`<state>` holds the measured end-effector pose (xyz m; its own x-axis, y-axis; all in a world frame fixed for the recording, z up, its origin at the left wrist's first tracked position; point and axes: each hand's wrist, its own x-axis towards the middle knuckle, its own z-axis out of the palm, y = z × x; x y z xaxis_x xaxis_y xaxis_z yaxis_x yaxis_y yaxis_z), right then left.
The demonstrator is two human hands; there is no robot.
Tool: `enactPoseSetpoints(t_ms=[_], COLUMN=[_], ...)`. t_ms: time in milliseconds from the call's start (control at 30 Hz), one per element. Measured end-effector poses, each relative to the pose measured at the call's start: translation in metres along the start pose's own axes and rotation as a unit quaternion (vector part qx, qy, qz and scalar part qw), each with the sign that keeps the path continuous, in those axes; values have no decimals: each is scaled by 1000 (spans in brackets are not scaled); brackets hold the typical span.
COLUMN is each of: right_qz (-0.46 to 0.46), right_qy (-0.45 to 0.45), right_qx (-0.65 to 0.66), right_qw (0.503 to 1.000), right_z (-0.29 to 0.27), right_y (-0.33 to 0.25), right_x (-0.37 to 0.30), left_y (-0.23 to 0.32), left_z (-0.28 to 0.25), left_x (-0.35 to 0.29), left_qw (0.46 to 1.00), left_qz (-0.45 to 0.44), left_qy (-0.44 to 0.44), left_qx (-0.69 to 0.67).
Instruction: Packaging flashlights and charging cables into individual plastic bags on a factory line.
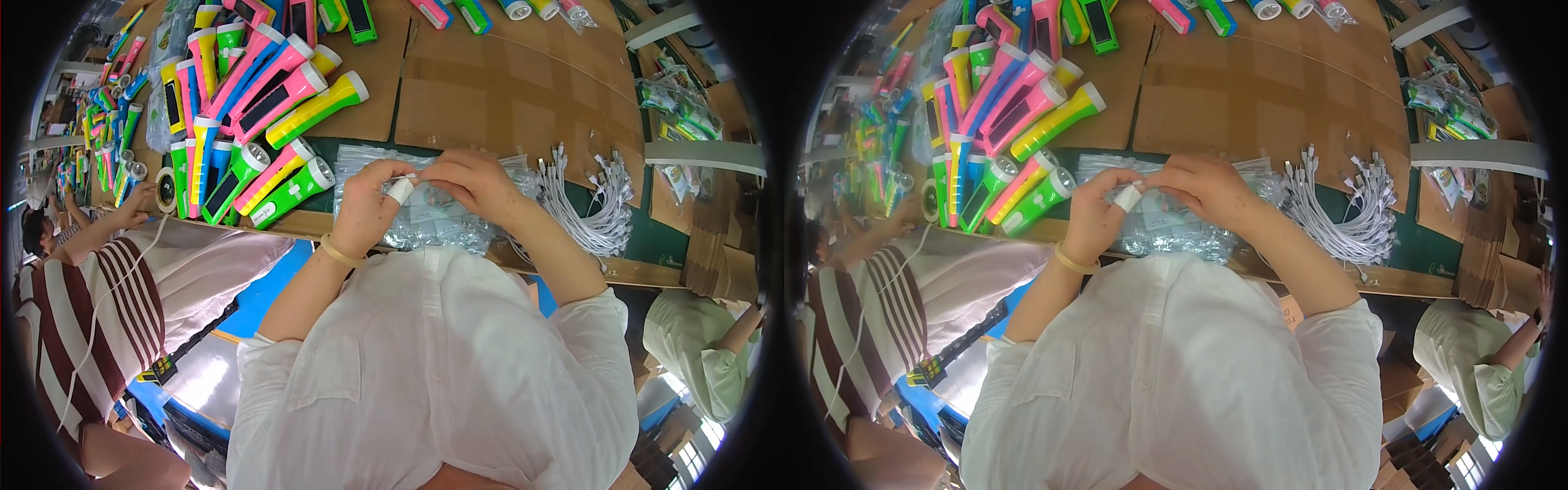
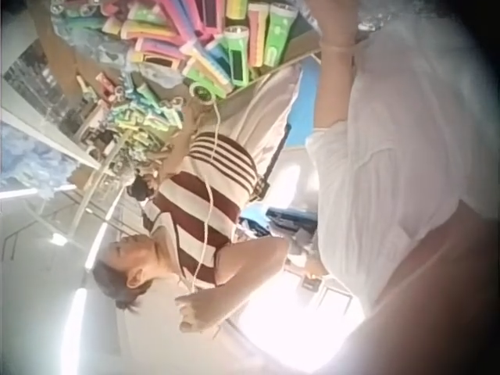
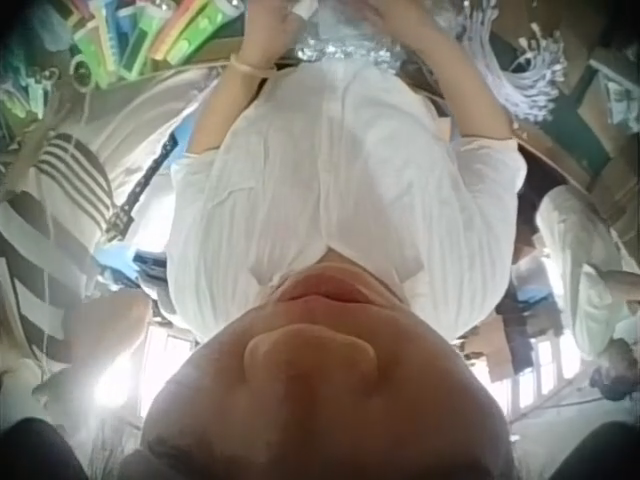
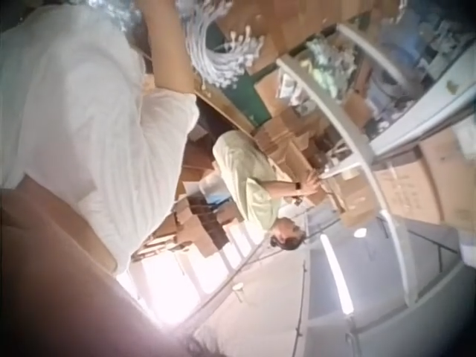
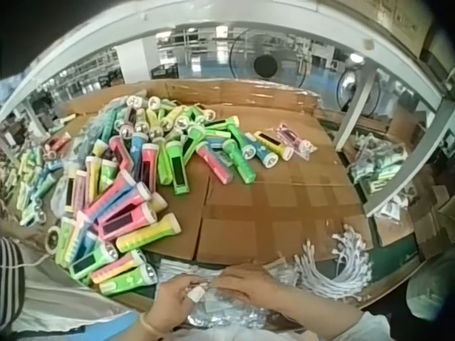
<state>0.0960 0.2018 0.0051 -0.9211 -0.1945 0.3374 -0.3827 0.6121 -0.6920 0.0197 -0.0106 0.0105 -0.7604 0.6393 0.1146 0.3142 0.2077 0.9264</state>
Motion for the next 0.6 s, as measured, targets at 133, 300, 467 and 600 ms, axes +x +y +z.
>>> enactPoseSetpoints(t_ms=[133, 300, 467, 600], right_qz=[6, 9, 74, 234], right_qy=[-1, -41, -139, -120], right_qx=[10, -4, -21, 62], right_qw=[1000, 999, 987, 963], right_z=[3, 0, -40, -83], right_y=[5, 1, 23, 51], right_x=[-1, 3, -18, -26], left_y=[1, -4, -16, -29], left_z=[-8, -6, -15, -22], left_x=[-6, -3, -1, -13], left_qw=[997, 989, 973, 984], left_qz=[-66, 126, 188, 137], left_qy=[0, -23, -51, -35], left_qx=[-41, 71, 127, 106])
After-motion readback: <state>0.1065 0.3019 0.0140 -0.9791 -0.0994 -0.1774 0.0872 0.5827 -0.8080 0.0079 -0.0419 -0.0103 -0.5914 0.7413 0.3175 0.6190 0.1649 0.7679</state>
